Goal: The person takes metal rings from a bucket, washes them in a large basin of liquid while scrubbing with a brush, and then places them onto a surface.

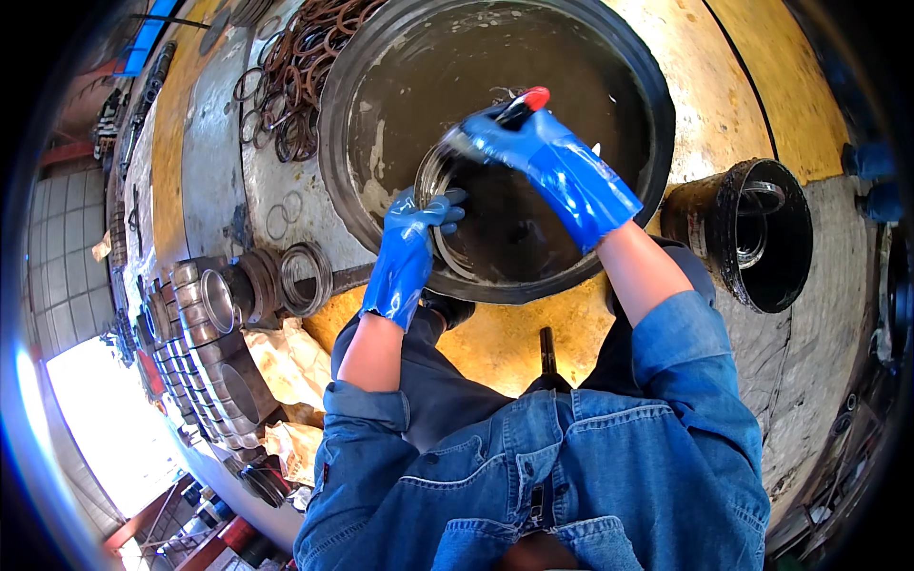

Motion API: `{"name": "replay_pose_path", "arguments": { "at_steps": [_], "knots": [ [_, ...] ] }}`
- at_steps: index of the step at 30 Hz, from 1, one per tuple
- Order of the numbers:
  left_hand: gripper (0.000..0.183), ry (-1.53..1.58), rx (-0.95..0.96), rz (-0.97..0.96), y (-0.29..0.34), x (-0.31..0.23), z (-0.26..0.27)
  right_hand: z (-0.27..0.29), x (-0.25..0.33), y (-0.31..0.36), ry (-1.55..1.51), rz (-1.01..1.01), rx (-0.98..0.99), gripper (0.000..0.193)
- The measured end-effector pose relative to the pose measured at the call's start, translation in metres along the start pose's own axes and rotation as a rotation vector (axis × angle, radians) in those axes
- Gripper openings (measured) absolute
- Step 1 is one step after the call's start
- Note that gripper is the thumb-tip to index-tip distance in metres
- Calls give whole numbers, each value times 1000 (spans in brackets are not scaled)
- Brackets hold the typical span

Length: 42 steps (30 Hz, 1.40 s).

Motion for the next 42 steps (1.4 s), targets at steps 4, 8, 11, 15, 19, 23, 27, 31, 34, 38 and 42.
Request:
{"name": "replay_pose_path", "arguments": {
  "at_steps": [4,8,11,15,19,23,27,31,34,38,42],
  "knots": [
    [33,12,-38,-45,-2,11,24,-62,12,-3,388,23,227,41],
    [34,-37,38,17,-4,-2,-2,3,-13,-10,359,-161,-88,34],
    [34,-78,63,32,-1,-9,-13,56,-32,7,439,-314,-379,38],
    [34,-100,92,46,-2,-16,-23,82,-52,30,571,-468,-496,42],
    [40,69,136,228,-7,-5,-38,86,-31,45,471,-408,-520,44],
    [40,55,250,14,-21,-16,-65,117,-11,63,370,-227,-665,42],
    [47,38,248,-218,-20,-12,-65,128,0,70,382,-209,-687,30],
    [47,204,155,-39,-17,1,-34,98,10,56,218,-50,-483,26],
    [47,132,113,4,-10,3,-13,70,9,35,28,34,-319,20],
    [38,52,-23,-55,7,11,16,-49,33,16,253,-38,139,34],
    [26,87,-69,-51,-3,11,9,-30,-3,-1,371,-81,15,31]
  ]
}}
Point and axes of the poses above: each hand's wrist, its own y-axis away from the middle knuckle, its own z-axis out of the back of the hand, x = y × z, the point moved 9 cm from there along -y, towards the middle knuckle, and after that the axes turned 15 degrees about x, right-handed, at the moved point
